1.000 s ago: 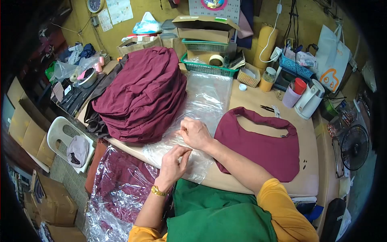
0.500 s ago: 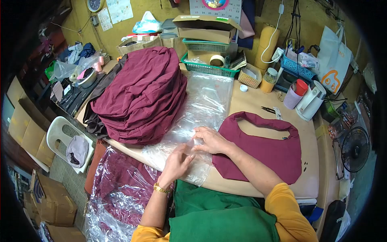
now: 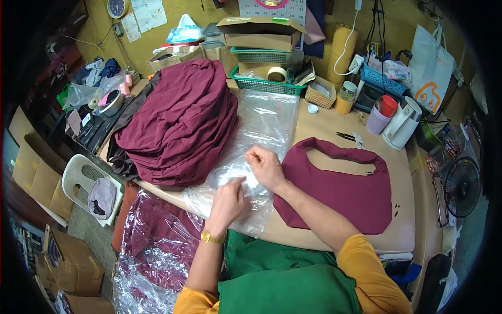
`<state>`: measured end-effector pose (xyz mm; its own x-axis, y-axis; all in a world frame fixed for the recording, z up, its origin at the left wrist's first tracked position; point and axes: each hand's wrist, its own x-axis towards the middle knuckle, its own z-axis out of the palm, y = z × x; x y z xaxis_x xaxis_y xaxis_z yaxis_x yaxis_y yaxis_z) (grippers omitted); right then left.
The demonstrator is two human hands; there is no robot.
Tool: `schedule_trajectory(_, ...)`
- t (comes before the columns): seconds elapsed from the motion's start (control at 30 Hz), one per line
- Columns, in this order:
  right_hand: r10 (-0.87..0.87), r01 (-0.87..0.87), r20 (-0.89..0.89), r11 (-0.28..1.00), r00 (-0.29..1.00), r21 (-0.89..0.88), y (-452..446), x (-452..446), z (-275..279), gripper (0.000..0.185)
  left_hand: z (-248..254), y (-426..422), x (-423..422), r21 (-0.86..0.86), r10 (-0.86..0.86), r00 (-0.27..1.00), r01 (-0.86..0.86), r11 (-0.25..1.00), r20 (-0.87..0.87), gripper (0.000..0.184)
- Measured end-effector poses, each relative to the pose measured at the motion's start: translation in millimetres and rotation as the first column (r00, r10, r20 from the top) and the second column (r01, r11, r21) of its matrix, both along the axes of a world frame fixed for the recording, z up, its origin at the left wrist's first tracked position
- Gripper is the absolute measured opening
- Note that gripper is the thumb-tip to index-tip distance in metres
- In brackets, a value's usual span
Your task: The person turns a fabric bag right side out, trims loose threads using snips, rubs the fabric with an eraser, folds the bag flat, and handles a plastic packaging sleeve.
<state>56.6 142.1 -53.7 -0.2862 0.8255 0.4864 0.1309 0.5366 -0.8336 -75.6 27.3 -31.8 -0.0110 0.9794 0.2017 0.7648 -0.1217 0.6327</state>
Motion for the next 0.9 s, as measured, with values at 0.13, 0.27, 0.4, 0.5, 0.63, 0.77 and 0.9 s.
schedule_trajectory(0.13, 0.122, -0.169, 0.239, 0.968, 0.963, 0.188, -20.9, 14.7, 19.4, 0.02, -63.1, 47.5, -9.6, 0.01, 0.023, 0.934, -0.021, 1.0, -0.357, 0.052)
schedule_trajectory(0.27, 0.048, -0.293, 0.643, 0.914, 0.764, 0.28, -48.5, 79.0, 31.0, 0.063, -70.7, 46.7, -9.4, 0.058, 0.046, 0.926, -0.026, 0.998, -0.375, 0.066)
schedule_trajectory(0.4, 0.009, -0.122, 0.872, 0.991, 0.49, 0.059, -77.7, 134.6, 14.6, 0.092, -69.3, 45.4, -10.1, 0.072, 0.049, 0.901, -0.02, 0.997, -0.43, 0.067)
schedule_trajectory(0.5, 0.048, -0.062, 0.925, 0.998, 0.376, -0.027, -81.6, 141.3, -17.0, 0.108, -70.0, 47.6, -6.2, 0.185, 0.055, 0.914, 0.022, 0.982, -0.402, 0.054)
schedule_trajectory(0.63, 0.072, -0.046, 0.915, 0.997, 0.396, -0.059, -82.7, 138.5, -11.8, 0.107, -58.9, 46.2, -9.5, 0.125, 0.042, 0.97, -0.013, 0.992, -0.239, 0.035)
schedule_trajectory(0.77, 0.285, -0.191, 0.836, 0.957, 0.468, -0.219, -73.0, 161.5, 12.0, 0.089, -67.1, 14.6, -11.3, 0.34, 0.005, 0.968, 0.083, 0.937, -0.25, 0.042)
schedule_trajectory(0.9, -0.268, 0.06, 0.707, 0.951, 0.654, 0.305, -35.6, 216.2, 23.3, 0.073, 36.4, -46.0, 6.5, -0.399, -0.374, 0.86, 0.225, 0.889, -0.347, 0.036)
